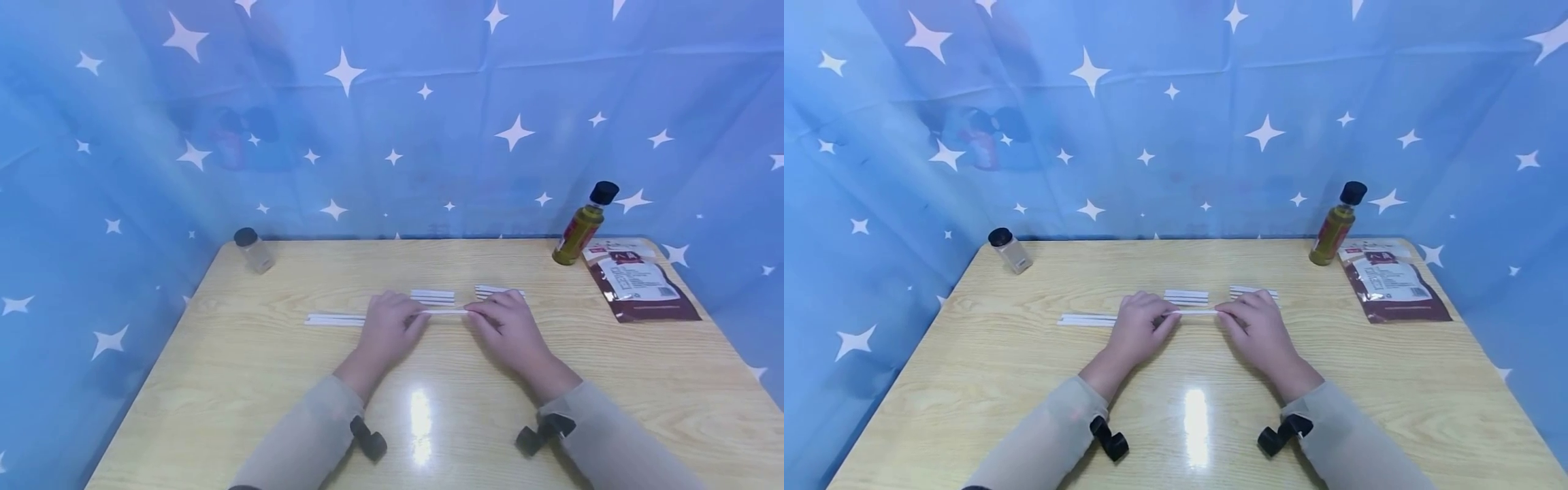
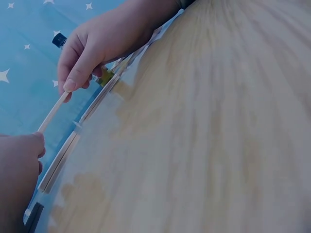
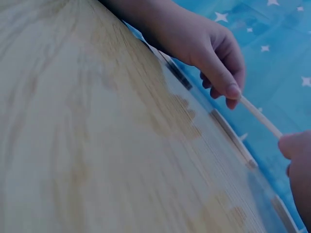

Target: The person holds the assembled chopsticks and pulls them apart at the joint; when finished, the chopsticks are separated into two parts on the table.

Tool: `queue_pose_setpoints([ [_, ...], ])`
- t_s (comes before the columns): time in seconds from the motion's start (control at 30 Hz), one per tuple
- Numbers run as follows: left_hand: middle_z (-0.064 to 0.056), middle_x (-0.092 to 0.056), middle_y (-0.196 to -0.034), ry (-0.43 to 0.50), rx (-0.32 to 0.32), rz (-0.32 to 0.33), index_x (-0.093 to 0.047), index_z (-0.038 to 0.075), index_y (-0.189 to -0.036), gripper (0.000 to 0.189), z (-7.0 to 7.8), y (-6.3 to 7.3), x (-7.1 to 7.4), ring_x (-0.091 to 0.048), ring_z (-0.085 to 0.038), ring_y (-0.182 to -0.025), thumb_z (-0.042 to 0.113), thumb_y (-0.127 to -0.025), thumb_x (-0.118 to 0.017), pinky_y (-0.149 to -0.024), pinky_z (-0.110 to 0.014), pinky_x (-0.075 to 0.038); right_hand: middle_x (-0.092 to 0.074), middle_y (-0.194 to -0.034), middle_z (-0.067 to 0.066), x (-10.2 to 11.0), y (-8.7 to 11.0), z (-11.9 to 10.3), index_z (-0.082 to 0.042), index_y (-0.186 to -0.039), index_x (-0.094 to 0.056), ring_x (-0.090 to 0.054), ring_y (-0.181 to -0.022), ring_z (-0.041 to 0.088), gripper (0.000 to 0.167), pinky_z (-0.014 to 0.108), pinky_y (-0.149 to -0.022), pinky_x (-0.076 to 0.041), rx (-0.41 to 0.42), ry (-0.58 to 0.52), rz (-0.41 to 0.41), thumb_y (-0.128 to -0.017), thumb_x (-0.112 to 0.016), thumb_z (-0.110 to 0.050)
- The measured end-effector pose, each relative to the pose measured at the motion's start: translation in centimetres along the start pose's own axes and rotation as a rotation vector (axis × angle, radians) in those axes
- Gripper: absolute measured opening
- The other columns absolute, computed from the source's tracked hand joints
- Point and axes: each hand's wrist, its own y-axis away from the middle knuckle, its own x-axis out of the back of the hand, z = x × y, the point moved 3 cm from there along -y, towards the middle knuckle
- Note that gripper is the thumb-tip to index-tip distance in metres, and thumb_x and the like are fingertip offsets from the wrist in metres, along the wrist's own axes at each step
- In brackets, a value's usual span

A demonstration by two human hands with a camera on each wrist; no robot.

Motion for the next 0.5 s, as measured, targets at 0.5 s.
queue_pose_setpoints([
  [0.5,0.012,-0.077,-0.105,-0.008,-0.011,-0.013,-0.081,0.025,-0.110,0.020,1.3,-1.3,-1.5,-0.063,-0.010,-0.100,0.039,-0.105,-0.068,-0.096,-0.036,-0.047,-0.077,-0.097,0.005,1.8,0.6,0.8,-0.007,-0.102,-0.083,-0.059,-0.094,0.030,0.013,0.043,-0.087,-0.040,0.019,0.026,0.034,-0.090,-0.081,-0.004],
])
